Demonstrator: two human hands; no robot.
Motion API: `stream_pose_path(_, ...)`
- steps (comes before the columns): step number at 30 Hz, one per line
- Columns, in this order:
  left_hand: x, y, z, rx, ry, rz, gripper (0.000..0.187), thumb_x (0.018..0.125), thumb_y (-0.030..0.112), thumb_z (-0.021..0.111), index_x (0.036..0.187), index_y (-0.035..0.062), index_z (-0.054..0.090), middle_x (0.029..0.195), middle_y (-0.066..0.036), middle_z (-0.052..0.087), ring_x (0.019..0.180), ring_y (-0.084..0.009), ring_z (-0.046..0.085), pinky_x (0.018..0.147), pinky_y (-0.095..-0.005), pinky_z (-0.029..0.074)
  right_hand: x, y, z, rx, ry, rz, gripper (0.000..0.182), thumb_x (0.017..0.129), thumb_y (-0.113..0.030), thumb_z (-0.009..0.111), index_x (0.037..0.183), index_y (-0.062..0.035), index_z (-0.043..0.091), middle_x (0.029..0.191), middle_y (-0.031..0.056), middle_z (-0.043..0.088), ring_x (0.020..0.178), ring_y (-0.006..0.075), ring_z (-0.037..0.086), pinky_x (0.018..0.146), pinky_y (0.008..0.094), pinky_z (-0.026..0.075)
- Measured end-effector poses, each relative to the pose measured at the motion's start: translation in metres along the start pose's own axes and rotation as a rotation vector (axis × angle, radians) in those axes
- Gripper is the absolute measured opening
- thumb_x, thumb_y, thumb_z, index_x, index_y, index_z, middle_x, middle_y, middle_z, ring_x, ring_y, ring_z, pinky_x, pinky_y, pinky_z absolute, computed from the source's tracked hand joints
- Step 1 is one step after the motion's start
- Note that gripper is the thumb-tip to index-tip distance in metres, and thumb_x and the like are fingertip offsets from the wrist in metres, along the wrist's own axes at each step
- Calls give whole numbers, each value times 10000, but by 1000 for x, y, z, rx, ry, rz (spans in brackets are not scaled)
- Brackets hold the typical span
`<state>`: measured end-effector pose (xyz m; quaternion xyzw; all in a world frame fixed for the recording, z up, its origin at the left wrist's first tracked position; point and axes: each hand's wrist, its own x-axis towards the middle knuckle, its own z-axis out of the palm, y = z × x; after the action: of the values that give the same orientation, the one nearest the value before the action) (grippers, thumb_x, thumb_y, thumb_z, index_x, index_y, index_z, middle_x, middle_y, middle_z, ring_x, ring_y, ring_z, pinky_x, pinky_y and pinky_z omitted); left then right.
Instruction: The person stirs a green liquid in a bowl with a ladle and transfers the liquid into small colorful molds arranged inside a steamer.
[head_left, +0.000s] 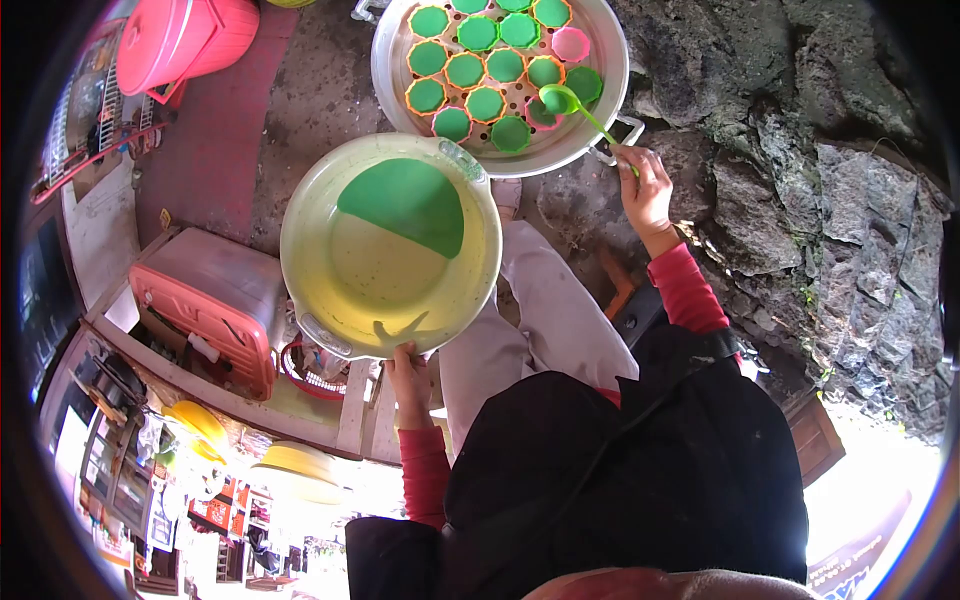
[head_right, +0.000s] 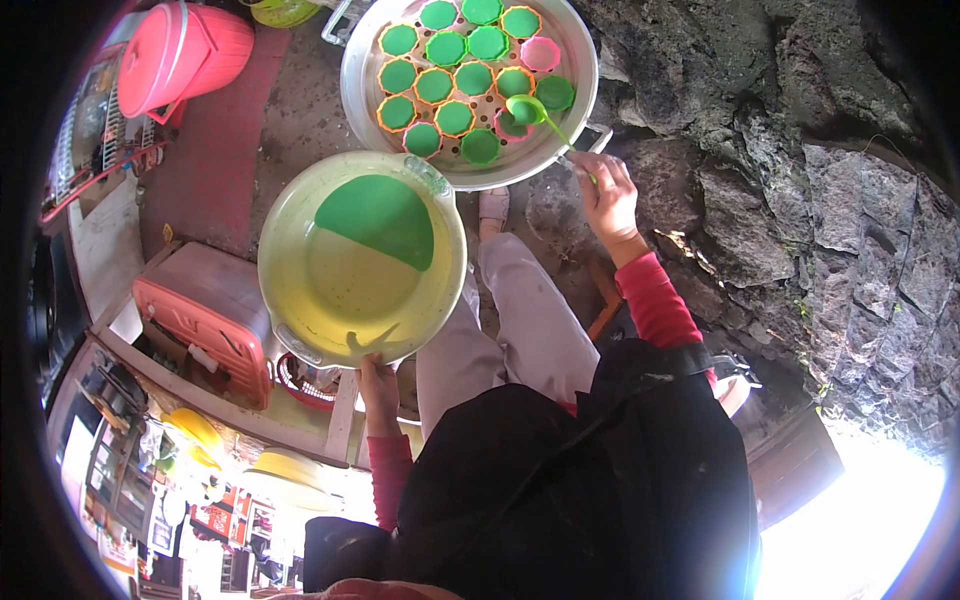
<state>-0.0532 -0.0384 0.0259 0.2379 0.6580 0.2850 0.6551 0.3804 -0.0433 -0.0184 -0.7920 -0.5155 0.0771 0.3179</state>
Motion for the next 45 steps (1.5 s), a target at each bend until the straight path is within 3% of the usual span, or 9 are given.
stream_pose_path(13, 1, -2, -3, 138, -39, 46, 90, 851, -16, 524, 935, 16, 514, 947, -72, 430, 709, -101, 438, 602, -214, 442, -9, -15, 2, -55, -64, -224, 238, 780, -52, 595, 1015, -84, 578, 915, 76, 600, 814, 283, 573, 729, 384, 469)
stream_pose_path(15, 4, -13, -14, 195, 45, -38, 376, 801, 40, 490, 1172, 36, 425, 1068, -78, 514, 954, -183, 543, 827, -339, 476, -2, -32, 0, 35, -21, -168, 194, 793, -47, 572, 987, -67, 568, 897, 82, 609, 806, 286, 581, 725, 381, 470)
stream_pose_path(19, 7, -25, -26, 395, 37, 27, 376, 804, 40, 492, 1170, 36, 408, 1060, -85, 511, 955, -186, 542, 827, -340, 476, 8, -72, 14, 337, -33, -275, 121, 814, -60, 555, 934, -56, 542, 881, 82, 623, 811, 282, 597, 737, 377, 469)
stream_pose_path(21, 7, -27, -24, 403, -20, 165, 130, 840, -41, 515, 954, 21, 525, 933, -75, 410, 696, -92, 412, 565, -233, 407, 14, -91, 31, 385, -192, -407, 226, 778, -80, 597, 1000, -92, 558, 918, 67, 611, 842, 263, 588, 757, 375, 468)
stream_pose_path(25, 6, -18, -19, 517, -156, 341, 139, 837, -52, 498, 952, 22, 523, 956, -76, 415, 696, -97, 408, 583, -241, 413, 26, -118, 72, 385, -454, -624, 444, 720, -111, 631, 1156, -152, 561, 1006, 58, 570, 900, 245, 568, 761, 372, 460)
stream_pose_path(28, 6, -20, -18, 346, 42, 89, 123, 837, -21, 501, 946, 31, 524, 963, -57, 432, 724, -96, 428, 621, -232, 416, 27, -130, 89, 366, -446, -694, 429, 713, -117, 632, 1135, -160, 570, 1014, 45, 554, 907, 237, 557, 788, 361, 440)
stream_pose_path(31, 7, -20, -17, 657, -37, 370, 146, 833, 22, 509, 977, 48, 509, 964, -34, 461, 779, -90, 465, 665, -224, 419, 26, -128, 92, 290, -487, -743, 439, 709, -116, 634, 1140, -162, 564, 997, 47, 555, 915, 226, 548, 812, 361, 428)
stream_pose_path(36, 6, 7, 4, -181, 143, -196, 249, 810, 50, 521, 1054, 56, 470, 960, -16, 508, 833, -99, 500, 695, -242, 431, 16, -117, 78, 270, -602, -677, 391, 725, -121, 631, 1109, -148, 558, 972, 29, 555, 896, 210, 542, 811, 353, 418)
stream_pose_path(45, 6, 4, 4, -186, 80, -150, 222, 811, 60, 522, 1029, 59, 484, 944, -7, 512, 811, -91, 504, 721, -237, 439, -1, -115, 51, 425, -616, -314, 203, 803, -119, 598, 1005, -100, 597, 863, 65, 599, 823, 255, 553, 783, 369, 418)
